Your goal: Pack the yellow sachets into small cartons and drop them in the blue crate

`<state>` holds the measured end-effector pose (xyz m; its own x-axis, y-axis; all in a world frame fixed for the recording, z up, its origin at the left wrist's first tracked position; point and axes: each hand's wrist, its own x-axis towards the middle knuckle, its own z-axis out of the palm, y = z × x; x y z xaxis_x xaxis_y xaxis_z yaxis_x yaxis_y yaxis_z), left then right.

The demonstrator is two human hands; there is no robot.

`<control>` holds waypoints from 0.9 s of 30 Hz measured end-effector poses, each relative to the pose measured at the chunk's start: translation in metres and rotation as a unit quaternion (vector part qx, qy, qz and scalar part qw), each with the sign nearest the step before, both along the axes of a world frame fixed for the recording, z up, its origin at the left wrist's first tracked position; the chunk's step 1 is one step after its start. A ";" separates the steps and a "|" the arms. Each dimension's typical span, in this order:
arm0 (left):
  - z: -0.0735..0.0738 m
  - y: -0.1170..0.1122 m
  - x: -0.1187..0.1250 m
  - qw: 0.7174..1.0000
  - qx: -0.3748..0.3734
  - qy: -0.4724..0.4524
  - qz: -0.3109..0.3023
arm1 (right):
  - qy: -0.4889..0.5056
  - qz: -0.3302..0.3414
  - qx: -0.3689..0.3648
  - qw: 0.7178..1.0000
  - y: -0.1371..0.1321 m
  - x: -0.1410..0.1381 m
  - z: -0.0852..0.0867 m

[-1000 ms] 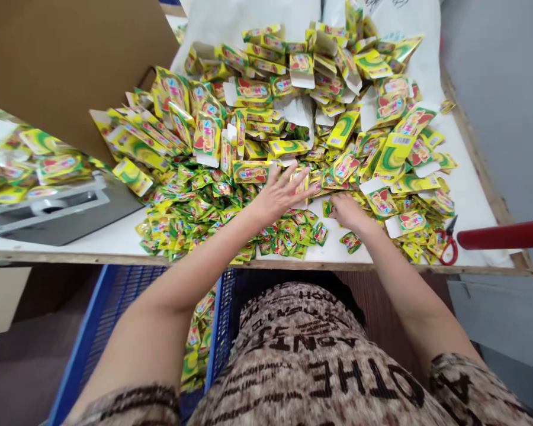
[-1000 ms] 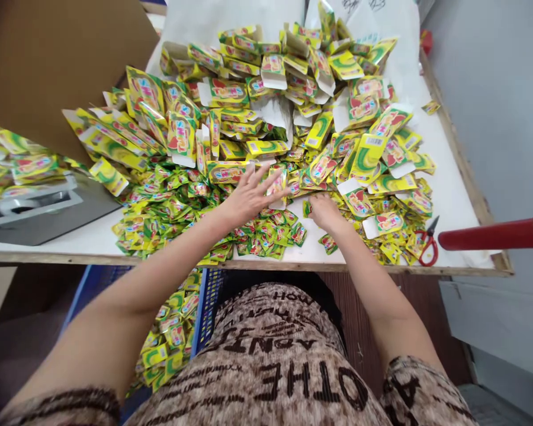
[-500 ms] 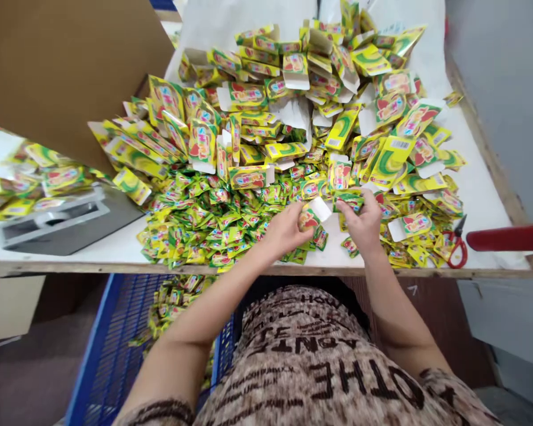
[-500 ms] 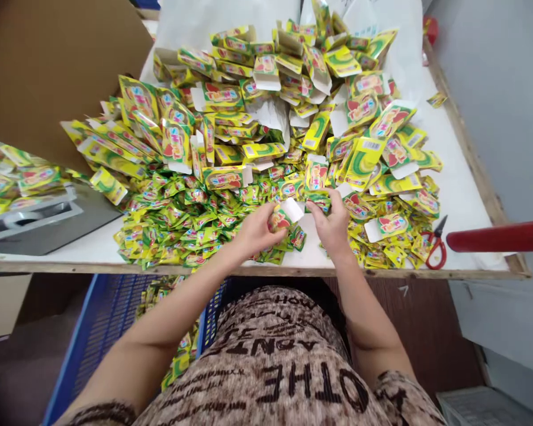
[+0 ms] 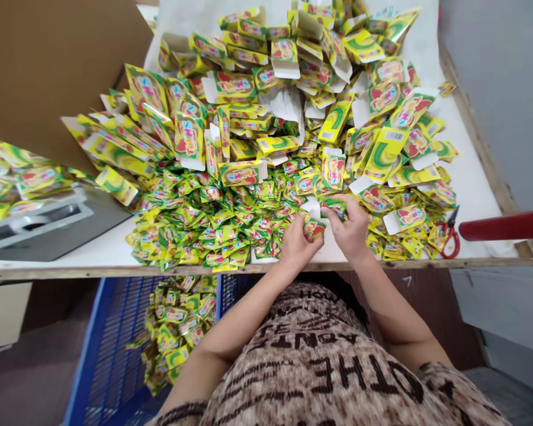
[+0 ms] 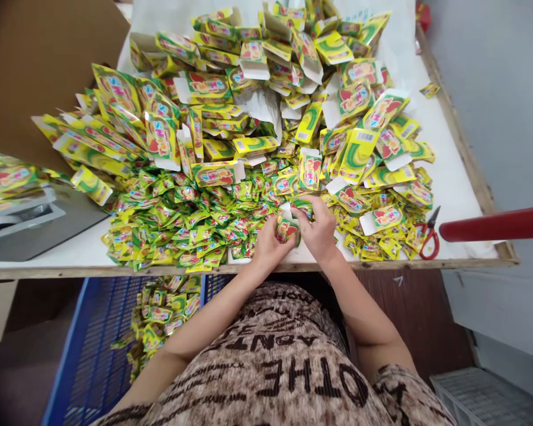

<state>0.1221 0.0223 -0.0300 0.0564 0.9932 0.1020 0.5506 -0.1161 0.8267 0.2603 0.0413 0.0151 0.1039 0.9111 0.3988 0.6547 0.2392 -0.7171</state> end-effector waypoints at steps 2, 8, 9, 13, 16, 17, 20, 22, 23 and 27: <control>0.000 0.000 0.001 1.000 -0.004 -0.014 0.009 | -0.044 0.048 -0.003 0.998 -0.002 0.002 -0.002; -0.002 -0.007 0.008 0.999 0.021 -0.030 0.018 | -0.102 0.107 -0.110 0.983 -0.005 0.010 0.002; -0.003 -0.009 0.010 0.999 0.022 -0.030 0.018 | -0.122 0.115 -0.145 0.975 -0.003 0.012 0.006; -0.009 -0.017 0.012 0.999 0.010 -0.032 -0.008 | -0.228 0.219 -0.245 0.917 0.004 0.020 0.025; -0.012 -0.018 0.007 0.990 -0.064 -0.110 -0.058 | -0.241 0.309 -0.260 0.882 0.005 0.028 0.034; -0.013 -0.018 0.004 0.980 -0.092 -0.160 -0.079 | -0.223 0.315 -0.259 0.885 0.004 0.030 0.035; -0.013 -0.016 -0.005 0.928 -0.155 -0.313 -0.131 | -0.145 0.277 -0.243 0.918 0.002 0.032 0.033; -0.011 -0.016 -0.009 0.904 -0.175 -0.361 -0.148 | -0.121 0.269 -0.209 0.932 0.001 0.031 0.029; -0.010 -0.016 -0.011 0.900 -0.180 -0.367 -0.150 | -0.124 0.281 -0.188 0.933 0.001 0.031 0.027; -0.008 -0.017 -0.010 0.891 -0.188 -0.387 -0.146 | -0.185 0.312 -0.106 0.926 0.005 0.029 0.020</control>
<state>0.1118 0.0049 -0.0382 0.3749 0.9200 -0.1146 -0.2099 0.2046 0.9561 0.2894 0.0458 0.0351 -0.5780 0.8090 0.1068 0.6466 0.5339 -0.5449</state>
